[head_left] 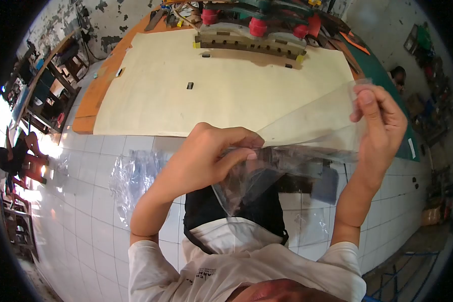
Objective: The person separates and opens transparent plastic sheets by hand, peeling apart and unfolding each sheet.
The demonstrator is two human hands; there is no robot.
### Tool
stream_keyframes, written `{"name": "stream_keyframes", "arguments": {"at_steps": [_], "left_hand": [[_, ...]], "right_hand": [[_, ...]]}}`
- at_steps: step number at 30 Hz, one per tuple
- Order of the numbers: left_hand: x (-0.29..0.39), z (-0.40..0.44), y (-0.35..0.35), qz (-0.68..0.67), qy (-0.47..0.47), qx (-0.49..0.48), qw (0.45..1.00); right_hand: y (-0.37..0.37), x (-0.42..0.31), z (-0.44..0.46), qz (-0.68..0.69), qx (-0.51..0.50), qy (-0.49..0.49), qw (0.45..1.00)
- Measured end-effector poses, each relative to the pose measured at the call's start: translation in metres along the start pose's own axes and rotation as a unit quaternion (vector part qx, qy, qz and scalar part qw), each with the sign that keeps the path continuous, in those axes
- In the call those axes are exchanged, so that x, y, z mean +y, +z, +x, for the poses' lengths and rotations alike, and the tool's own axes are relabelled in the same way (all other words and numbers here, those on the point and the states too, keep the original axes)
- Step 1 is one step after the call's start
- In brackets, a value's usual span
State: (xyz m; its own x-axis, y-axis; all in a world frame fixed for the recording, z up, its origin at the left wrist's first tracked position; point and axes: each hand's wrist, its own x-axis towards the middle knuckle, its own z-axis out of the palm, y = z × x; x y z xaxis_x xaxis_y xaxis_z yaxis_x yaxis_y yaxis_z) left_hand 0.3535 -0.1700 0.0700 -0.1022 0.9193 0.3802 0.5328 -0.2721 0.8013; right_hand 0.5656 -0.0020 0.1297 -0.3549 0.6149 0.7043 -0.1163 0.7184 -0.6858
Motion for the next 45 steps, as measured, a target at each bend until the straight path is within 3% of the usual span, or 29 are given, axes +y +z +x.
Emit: {"name": "stream_keyframes", "arguments": {"at_steps": [2,9,11,13,18,21,23,24,26,30,33,35,41,45], "left_hand": [[0.003,0.000,-0.006,-0.011,-0.023,-0.055,0.998],[-0.002,-0.003,-0.010,-0.045,0.017,-0.044,0.998],[-0.003,-0.005,-0.011,-0.088,-0.029,-0.038,0.995],[-0.003,-0.005,-0.012,-0.069,-0.029,-0.037,0.996],[0.003,-0.001,-0.008,-0.058,-0.003,-0.026,0.998],[0.019,0.002,0.001,-0.089,-0.009,0.046,0.995],[0.022,0.002,0.007,0.015,0.056,0.140,0.989],[0.023,0.001,0.007,0.016,0.056,0.137,0.989],[0.024,-0.001,0.008,0.142,0.109,0.179,0.967],[0.025,-0.008,0.007,0.159,0.094,0.193,0.964],[0.029,-0.008,0.002,0.131,0.063,0.158,0.977],[0.034,-0.007,0.002,-0.026,-0.032,0.109,0.993],[0.031,0.010,0.002,-0.170,-0.060,0.074,0.981],[0.028,0.013,0.001,-0.193,-0.080,0.067,0.976]], "right_hand": [[-0.005,-0.002,0.004,0.003,0.001,-0.003,1.000],[-0.011,-0.009,0.009,-0.017,0.063,-0.012,0.998],[-0.014,-0.006,0.012,-0.021,0.086,-0.004,0.996],[-0.017,0.000,0.013,0.032,0.038,0.001,0.999],[-0.011,0.000,0.014,0.045,0.034,0.003,0.998],[-0.004,-0.004,0.014,0.028,0.022,-0.007,0.999],[-0.001,-0.006,0.014,0.009,0.019,-0.017,1.000],[-0.001,-0.006,0.014,0.006,0.017,-0.024,1.000],[0.000,-0.007,0.013,0.001,0.019,-0.028,0.999],[0.002,-0.006,0.013,0.013,0.013,-0.038,0.999],[0.004,-0.006,0.011,0.014,0.004,-0.042,0.999],[0.005,-0.008,0.011,0.019,-0.002,-0.041,0.999],[0.012,-0.010,0.008,0.030,-0.005,-0.033,0.999],[0.011,-0.006,0.007,0.032,-0.017,-0.041,0.998]]}}
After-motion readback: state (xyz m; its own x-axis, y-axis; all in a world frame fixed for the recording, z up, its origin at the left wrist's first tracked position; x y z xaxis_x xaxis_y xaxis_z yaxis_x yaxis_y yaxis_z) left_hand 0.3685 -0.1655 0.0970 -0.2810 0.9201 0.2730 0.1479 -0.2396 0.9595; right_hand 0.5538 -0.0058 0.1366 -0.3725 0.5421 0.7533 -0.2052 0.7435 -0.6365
